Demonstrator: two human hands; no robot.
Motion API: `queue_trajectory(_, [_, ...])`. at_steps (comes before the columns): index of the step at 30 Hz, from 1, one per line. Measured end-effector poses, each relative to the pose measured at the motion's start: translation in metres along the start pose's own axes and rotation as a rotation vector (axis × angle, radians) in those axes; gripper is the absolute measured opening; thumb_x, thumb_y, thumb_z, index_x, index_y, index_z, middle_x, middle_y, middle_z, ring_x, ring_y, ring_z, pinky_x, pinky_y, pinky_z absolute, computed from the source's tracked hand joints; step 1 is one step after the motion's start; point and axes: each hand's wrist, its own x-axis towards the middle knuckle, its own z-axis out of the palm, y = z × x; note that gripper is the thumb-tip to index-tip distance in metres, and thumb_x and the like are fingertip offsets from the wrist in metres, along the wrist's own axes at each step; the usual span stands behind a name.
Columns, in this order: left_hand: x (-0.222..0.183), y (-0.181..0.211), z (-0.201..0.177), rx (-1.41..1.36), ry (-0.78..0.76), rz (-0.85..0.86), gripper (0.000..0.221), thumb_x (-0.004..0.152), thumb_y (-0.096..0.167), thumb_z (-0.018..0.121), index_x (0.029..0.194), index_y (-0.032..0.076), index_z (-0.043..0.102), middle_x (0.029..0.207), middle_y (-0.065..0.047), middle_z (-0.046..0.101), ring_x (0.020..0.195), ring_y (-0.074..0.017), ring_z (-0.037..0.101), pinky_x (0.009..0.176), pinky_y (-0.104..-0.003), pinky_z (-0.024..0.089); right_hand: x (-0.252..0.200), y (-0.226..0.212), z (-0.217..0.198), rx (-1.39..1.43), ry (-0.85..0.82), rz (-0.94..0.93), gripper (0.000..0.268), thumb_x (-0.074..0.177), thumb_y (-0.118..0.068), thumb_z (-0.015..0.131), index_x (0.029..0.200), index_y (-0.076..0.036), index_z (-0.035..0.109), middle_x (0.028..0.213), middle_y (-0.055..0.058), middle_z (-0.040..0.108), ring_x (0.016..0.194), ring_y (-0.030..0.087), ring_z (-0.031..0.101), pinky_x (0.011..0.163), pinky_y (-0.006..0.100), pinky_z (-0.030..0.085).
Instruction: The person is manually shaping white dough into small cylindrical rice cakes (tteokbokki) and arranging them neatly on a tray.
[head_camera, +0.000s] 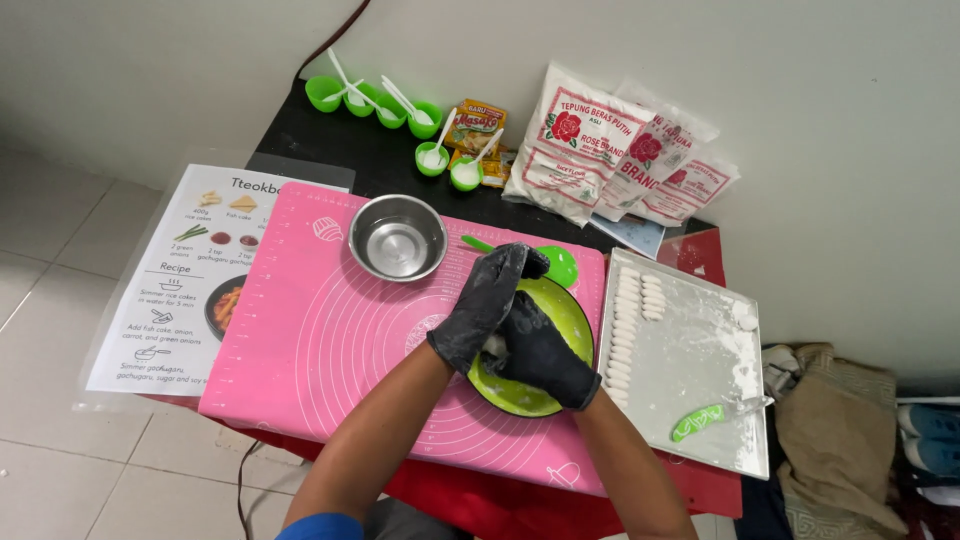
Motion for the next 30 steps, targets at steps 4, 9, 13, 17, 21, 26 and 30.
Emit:
queue_trajectory(4, [0.000, 0.001, 0.000, 0.014, -0.005, 0.005, 0.041, 0.109, 0.037, 0.046, 0.100, 0.015, 0.079, 0.097, -0.008, 0.080, 0.108, -0.0268, 0.073, 0.106, -0.042, 0.051, -0.001, -0.005, -0.002, -0.058, 0.027, -0.062, 0.078, 0.075, -0.049, 0.076, 0.138, -0.008, 0.059, 0.141, 0.018, 0.058, 0.136, 0.042, 0.047, 0.115, 0.052, 0.037])
queue_trajectory(9, [0.004, -0.008, -0.001, -0.015, -0.017, 0.013, 0.043, 0.110, 0.038, 0.045, 0.099, 0.017, 0.080, 0.094, -0.005, 0.080, 0.104, -0.0217, 0.075, 0.104, -0.037, 0.052, -0.001, -0.022, -0.023, 0.002, -0.098, 0.030, 0.085, 0.060, -0.045, 0.075, 0.134, -0.007, 0.060, 0.137, 0.021, 0.058, 0.135, 0.045, 0.047, 0.112, 0.053, 0.041])
queue_trajectory(13, [0.006, -0.013, 0.009, -0.229, 0.080, -0.048, 0.039, 0.108, 0.038, 0.052, 0.099, 0.013, 0.080, 0.092, -0.007, 0.080, 0.099, -0.0170, 0.074, 0.100, -0.034, 0.054, 0.001, -0.044, -0.050, 0.150, -0.132, 0.139, 0.063, 0.061, -0.027, 0.072, 0.121, -0.008, 0.067, 0.123, 0.018, 0.064, 0.123, 0.044, 0.056, 0.101, 0.053, 0.050])
queue_trajectory(17, [0.012, -0.030, 0.016, -0.521, 0.213, -0.138, 0.031, 0.102, 0.034, 0.068, 0.108, 0.005, 0.077, 0.100, -0.015, 0.078, 0.102, -0.0208, 0.073, 0.101, -0.039, 0.056, 0.008, -0.049, -0.075, 0.439, 0.007, 0.143, 0.049, 0.070, -0.010, 0.067, 0.119, -0.009, 0.068, 0.112, 0.015, 0.065, 0.112, 0.041, 0.062, 0.092, 0.048, 0.054])
queue_trajectory(21, [0.003, -0.011, 0.021, -0.701, 0.285, -0.198, 0.027, 0.096, 0.024, 0.077, 0.110, 0.001, 0.074, 0.100, -0.013, 0.078, 0.096, -0.0160, 0.073, 0.096, -0.034, 0.059, -0.003, -0.033, -0.095, 0.782, -0.038, 0.305, 0.067, 0.070, -0.014, 0.080, 0.134, -0.003, 0.063, 0.130, 0.021, 0.061, 0.128, 0.036, 0.057, 0.106, 0.049, 0.046])
queue_trajectory(26, [0.001, -0.007, 0.025, -0.603, 0.242, -0.200, 0.030, 0.097, 0.025, 0.075, 0.115, 0.001, 0.074, 0.108, -0.015, 0.076, 0.106, -0.0172, 0.070, 0.103, -0.035, 0.056, -0.016, -0.016, -0.100, 1.174, 0.099, 0.544, 0.075, 0.070, 0.001, 0.078, 0.142, -0.002, 0.055, 0.139, 0.018, 0.062, 0.130, 0.028, 0.057, 0.108, 0.044, 0.046])
queue_trajectory(30, [-0.007, 0.005, 0.021, -0.621, 0.131, -0.246, 0.035, 0.096, 0.027, 0.077, 0.118, 0.001, 0.073, 0.109, -0.016, 0.075, 0.102, -0.0225, 0.073, 0.097, -0.040, 0.061, -0.019, -0.029, -0.116, 1.267, 0.343, 0.595, 0.075, 0.076, 0.004, 0.065, 0.149, -0.001, 0.047, 0.141, 0.016, 0.060, 0.128, 0.023, 0.057, 0.100, 0.036, 0.051])
